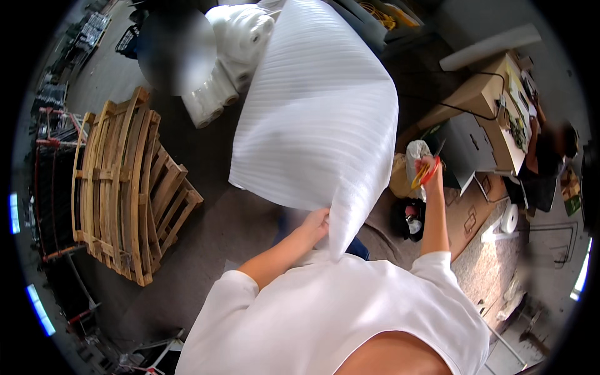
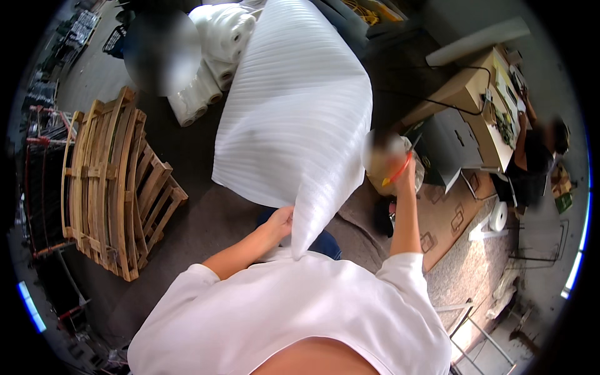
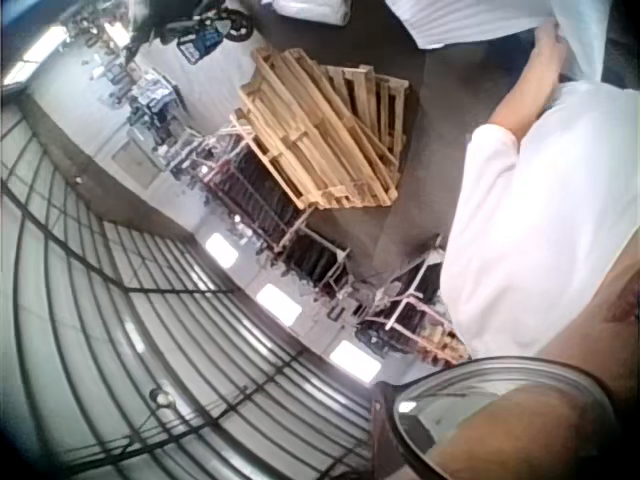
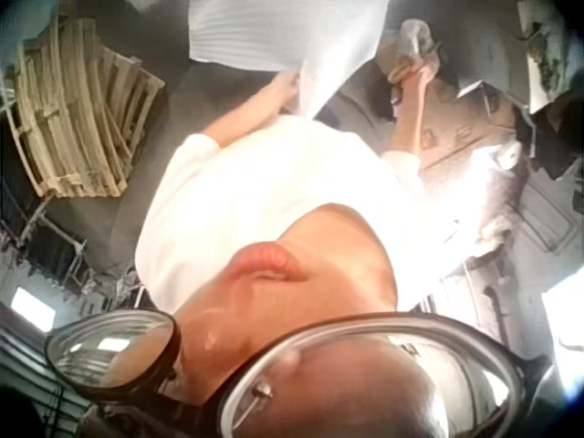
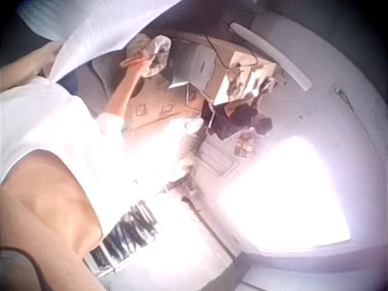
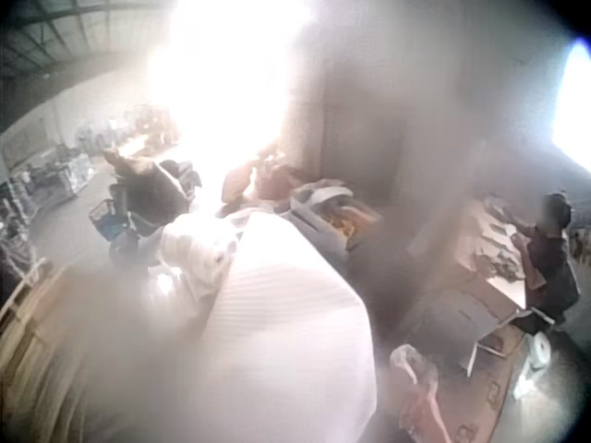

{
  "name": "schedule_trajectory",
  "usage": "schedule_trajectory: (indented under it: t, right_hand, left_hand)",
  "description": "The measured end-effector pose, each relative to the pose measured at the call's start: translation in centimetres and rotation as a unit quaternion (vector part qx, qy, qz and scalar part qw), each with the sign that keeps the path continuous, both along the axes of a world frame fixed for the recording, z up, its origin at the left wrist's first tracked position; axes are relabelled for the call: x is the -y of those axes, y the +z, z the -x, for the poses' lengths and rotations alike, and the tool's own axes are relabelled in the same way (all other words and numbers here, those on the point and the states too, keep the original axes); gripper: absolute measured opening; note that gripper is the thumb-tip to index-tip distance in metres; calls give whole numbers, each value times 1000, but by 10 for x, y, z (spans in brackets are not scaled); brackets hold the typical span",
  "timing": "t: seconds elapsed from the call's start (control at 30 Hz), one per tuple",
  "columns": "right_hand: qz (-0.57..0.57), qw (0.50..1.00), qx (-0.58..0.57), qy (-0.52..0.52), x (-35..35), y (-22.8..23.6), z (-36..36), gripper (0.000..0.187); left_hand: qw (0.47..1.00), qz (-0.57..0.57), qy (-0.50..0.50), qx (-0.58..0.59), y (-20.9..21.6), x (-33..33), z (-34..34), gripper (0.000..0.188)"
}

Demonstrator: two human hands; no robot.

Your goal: The person uses red-handled scissors to cut a large roll of white bubble wrap into multiple rectangular pieces. They repeatedly cut, fold, and stack the pieces on the floor in a warehouse area.

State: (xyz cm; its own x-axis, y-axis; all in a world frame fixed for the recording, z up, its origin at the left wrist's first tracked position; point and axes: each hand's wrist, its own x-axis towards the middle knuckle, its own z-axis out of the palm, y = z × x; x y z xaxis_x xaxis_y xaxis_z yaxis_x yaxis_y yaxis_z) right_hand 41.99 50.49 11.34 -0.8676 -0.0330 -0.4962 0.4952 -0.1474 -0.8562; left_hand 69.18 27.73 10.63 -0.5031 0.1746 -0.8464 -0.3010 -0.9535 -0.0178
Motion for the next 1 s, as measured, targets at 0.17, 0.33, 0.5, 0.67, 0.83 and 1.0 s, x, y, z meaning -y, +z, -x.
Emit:
schedule_trajectory:
  t: [0.17,0.33,0.5,0.67,0.83,1.0]
  right_hand:
    - [9,980,194,-38,-54,23,-181,37]
    - [85,934,313,-149,-11,25,-237,45]
    - [224,860,243,-388,-1,-65,-254,8]
    - [60,911,136,-385,0,-85,-293,13]
    - [76,905,269,-320,16,-65,-345,13]
    - [236,876,366,-210,74,-41,-386,14]
  left_hand:
    - [990,106,41,84,-65,-65,42,20]
    - [988,77,57,119,-85,-100,33,18]
    - [996,48,-8,71,-83,-94,1,18]
    - [984,47,88,149,-114,-37,-13,21]
    - [977,104,38,184,-153,4,-31,18]
    - [952,229,-2,202,-191,92,-16,21]
